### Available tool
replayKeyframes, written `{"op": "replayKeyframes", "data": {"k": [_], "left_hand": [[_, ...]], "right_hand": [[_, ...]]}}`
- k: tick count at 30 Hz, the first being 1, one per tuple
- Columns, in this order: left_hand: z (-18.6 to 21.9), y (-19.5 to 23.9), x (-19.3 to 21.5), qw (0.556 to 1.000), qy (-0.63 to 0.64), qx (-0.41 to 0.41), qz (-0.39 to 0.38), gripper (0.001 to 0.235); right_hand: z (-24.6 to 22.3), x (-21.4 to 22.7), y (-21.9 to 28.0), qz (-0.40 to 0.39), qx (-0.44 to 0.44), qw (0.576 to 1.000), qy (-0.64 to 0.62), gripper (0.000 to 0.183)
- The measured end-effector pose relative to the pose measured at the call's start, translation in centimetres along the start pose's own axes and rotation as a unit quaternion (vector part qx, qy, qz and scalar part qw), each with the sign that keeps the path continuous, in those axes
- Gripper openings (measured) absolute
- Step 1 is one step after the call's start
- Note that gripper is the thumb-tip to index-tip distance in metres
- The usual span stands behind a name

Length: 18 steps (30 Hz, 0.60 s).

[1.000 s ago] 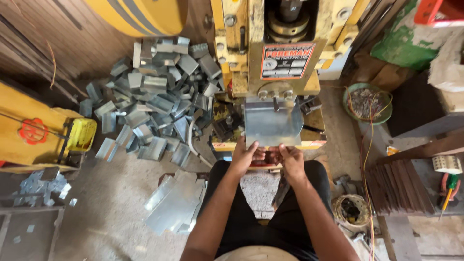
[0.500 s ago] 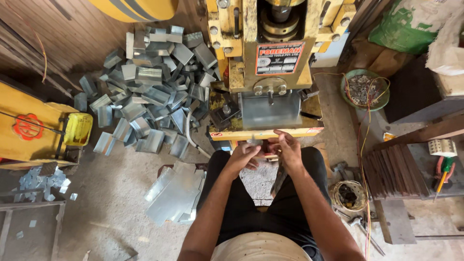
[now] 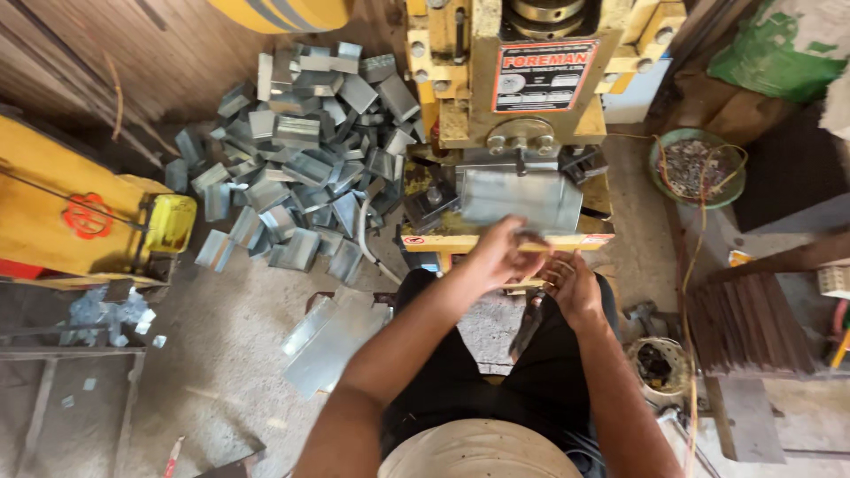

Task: The person bends metal sheets using a machine by placing the sheet in the machine and operating it.

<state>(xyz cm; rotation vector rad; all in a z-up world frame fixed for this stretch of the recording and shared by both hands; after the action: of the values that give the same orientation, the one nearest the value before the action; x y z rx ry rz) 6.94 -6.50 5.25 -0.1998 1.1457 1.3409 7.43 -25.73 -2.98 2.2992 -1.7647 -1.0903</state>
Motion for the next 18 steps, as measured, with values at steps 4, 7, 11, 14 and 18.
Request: {"op": "replayKeyframes", "data": {"k": [4,7,11,14,18], "left_hand": [[1.8,6.6,3.8,0.97,-0.235,0.033,-0.046,0.051],[2.7,7.6,6.1,0.981,-0.195,-0.019,0.019,0.061],[3.0,7.7,6.2,0.992,0.027,-0.111,0.051,0.102],[1.5,7.7,5.1,0.975,0.127,-0.169,0.074,0.091],[0.6,6.5,4.3,0.904,-0.29,-0.255,0.185,0.085]], "right_hand": [[-4.3,-1.8,0.8,-0.056,0.02,0.998,-0.024,0.053],[-6.3,-4.0,0.7,-0.17,-0.039,0.977,-0.124,0.063],[-6.6,-7.5,0.0,-0.089,0.099,0.991,0.021,0.062],[-5.7,-9.1,0.3,-0.017,0.139,0.99,0.021,0.072],[-4.9,-10.1,0.8,-0.033,0.172,0.983,0.048,0.086]]}}
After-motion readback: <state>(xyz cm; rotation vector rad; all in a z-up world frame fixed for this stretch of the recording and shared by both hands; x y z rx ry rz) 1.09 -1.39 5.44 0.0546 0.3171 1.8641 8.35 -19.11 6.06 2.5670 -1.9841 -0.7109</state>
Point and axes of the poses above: each hand's wrist, its own y-axis away from the middle knuckle, its own x-axis out of the back of the hand, z = x × y, the point moved 2 cm from there along -y, towards the middle knuckle, and after that the axes turned 5 degrees about y, right-handed, at the moved point
